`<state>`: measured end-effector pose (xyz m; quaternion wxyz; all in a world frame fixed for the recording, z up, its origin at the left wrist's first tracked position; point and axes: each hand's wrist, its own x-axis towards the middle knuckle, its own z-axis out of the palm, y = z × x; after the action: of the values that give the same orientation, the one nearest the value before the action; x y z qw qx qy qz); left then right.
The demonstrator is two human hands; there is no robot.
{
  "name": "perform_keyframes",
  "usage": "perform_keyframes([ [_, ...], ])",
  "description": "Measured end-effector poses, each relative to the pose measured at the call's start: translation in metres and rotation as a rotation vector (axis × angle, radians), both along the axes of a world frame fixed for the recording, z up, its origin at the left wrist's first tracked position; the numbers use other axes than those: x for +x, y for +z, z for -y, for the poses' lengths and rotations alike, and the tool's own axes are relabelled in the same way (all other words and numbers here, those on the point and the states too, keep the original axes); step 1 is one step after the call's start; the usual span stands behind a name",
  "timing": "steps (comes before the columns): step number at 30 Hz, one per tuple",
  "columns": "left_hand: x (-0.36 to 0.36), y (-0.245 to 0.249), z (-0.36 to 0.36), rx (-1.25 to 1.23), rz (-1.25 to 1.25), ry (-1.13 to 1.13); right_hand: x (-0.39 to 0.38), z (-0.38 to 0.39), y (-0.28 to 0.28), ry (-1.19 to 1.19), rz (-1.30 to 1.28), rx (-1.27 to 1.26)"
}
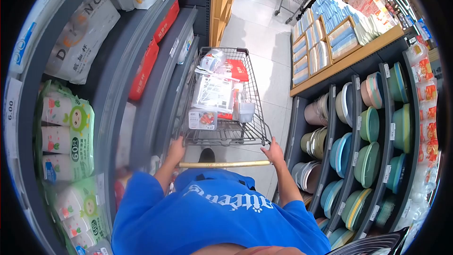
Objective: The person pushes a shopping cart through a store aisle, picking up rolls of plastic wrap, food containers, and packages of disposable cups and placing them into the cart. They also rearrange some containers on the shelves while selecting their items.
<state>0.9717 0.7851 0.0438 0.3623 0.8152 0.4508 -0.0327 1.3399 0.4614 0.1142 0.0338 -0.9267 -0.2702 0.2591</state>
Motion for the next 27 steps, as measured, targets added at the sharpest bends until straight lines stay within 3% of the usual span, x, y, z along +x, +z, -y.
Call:
perform_keyframes([
  [6, 0.001, 0.029, 0.009, -0.039, -0.034, -0.001, -0.004, 0.003, 0.004, 0.002, -0.014, 0.013],
  [11, -0.013, 0.002, 0.013, -0.004, 0.023, -0.010, -0.009, 0.006, 0.004, -0.012, -0.023, 0.016],
  [27, -0.044, 0.007, 0.061, -0.019, -0.069, 0.054, -0.021, 0.038, -0.015, -0.024, -0.089, -0.013],
])
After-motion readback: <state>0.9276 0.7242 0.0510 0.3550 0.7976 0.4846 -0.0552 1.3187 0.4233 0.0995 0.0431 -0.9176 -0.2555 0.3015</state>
